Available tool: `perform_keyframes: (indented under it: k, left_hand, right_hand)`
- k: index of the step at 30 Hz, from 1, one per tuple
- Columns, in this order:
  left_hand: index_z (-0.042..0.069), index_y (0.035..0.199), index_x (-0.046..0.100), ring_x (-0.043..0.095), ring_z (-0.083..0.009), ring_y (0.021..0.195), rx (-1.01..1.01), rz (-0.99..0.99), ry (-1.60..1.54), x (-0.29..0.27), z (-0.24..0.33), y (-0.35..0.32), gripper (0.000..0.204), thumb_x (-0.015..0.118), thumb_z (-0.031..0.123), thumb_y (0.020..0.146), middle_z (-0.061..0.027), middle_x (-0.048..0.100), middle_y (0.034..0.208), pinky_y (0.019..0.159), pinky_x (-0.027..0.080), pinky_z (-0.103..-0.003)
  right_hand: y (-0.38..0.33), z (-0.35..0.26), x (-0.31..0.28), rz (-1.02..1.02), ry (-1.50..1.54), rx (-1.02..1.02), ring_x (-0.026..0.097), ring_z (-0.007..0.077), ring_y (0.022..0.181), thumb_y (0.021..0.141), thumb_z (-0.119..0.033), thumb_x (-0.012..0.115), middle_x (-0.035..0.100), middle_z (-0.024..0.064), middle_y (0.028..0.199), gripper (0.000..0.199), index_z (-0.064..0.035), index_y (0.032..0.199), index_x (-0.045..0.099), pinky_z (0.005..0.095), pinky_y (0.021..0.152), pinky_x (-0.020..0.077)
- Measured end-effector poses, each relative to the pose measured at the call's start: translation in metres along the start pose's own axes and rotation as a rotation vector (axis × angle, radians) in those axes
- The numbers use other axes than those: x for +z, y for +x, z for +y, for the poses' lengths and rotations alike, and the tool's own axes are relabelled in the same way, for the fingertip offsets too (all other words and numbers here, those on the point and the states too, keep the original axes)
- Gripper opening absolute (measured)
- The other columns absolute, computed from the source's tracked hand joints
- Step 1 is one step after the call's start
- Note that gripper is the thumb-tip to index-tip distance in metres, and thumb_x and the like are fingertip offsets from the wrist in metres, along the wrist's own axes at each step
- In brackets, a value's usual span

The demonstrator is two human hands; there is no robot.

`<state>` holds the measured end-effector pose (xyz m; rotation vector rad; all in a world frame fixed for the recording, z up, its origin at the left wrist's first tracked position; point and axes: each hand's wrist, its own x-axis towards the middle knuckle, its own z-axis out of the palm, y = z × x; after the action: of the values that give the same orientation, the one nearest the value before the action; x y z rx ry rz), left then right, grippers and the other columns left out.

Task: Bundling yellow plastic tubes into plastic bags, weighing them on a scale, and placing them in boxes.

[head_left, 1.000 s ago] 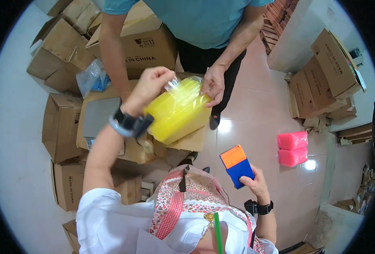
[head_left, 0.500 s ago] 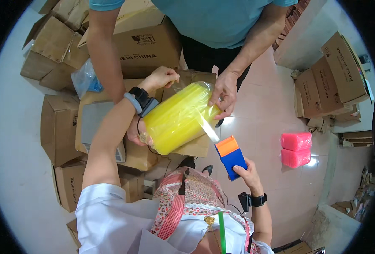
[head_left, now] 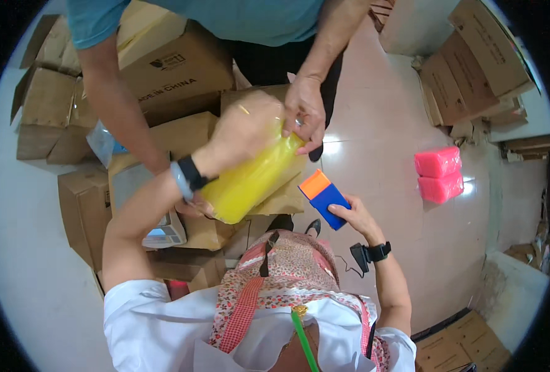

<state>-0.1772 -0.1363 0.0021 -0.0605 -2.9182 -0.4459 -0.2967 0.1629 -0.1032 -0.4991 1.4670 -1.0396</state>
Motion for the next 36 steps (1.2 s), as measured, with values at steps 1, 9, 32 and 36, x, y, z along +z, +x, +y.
perform_keyframes:
  k: [1,9,32,36]
  left_hand:
    - [0.001,0.117,0.047,0.043,-0.0277,0.119,0.223,-0.130,0.104,0.008,0.027,-0.002,0.052,0.062,0.028,0.075,-0.0151,0.051,0.113,0.094,0.039,-0.040]
    - [-0.002,0.130,0.037,0.019,-0.0212,0.135,0.329,-0.508,0.201,0.040,0.049,-0.041,0.072,0.052,0.047,0.080,-0.0143,0.033,0.139,0.111,0.013,-0.039]
    - [0.004,0.113,0.057,0.058,-0.0179,0.096,-0.224,-0.700,-0.693,0.046,0.079,-0.063,0.037,0.051,0.031,0.088,-0.0081,0.062,0.104,0.087,0.043,-0.034]
    - [0.005,0.107,0.059,0.059,-0.0129,0.089,-0.695,-0.519,-1.411,0.022,0.105,-0.070,0.036,0.054,0.035,0.088,-0.0055,0.062,0.099,0.080,0.047,-0.031]
  right_hand:
    - [0.002,0.002,0.000,-0.007,0.000,-0.019,0.056,0.0077,0.068,0.082,-0.032,0.062,0.060,0.0013,0.082,0.040,0.0003,0.105,0.059,0.0228,0.061,0.0473]
    - [-0.006,0.013,0.007,-0.031,-0.029,-0.054,0.054,0.0071,0.073,0.082,-0.034,0.061,0.060,0.0005,0.084,0.042,0.0012,0.106,0.059,0.0231,0.066,0.0459]
    - [-0.082,0.012,0.044,0.149,0.053,-0.034,0.060,0.0122,0.074,0.078,-0.032,0.065,0.065,0.0051,0.080,0.039,0.0001,0.100,0.063,0.0280,0.069,0.0483]
    - [-0.082,0.000,0.081,0.068,0.092,-0.348,0.055,0.0076,0.074,0.078,-0.027,0.065,0.063,0.0025,0.081,0.037,0.0001,0.103,0.061,0.0247,0.068,0.0472]
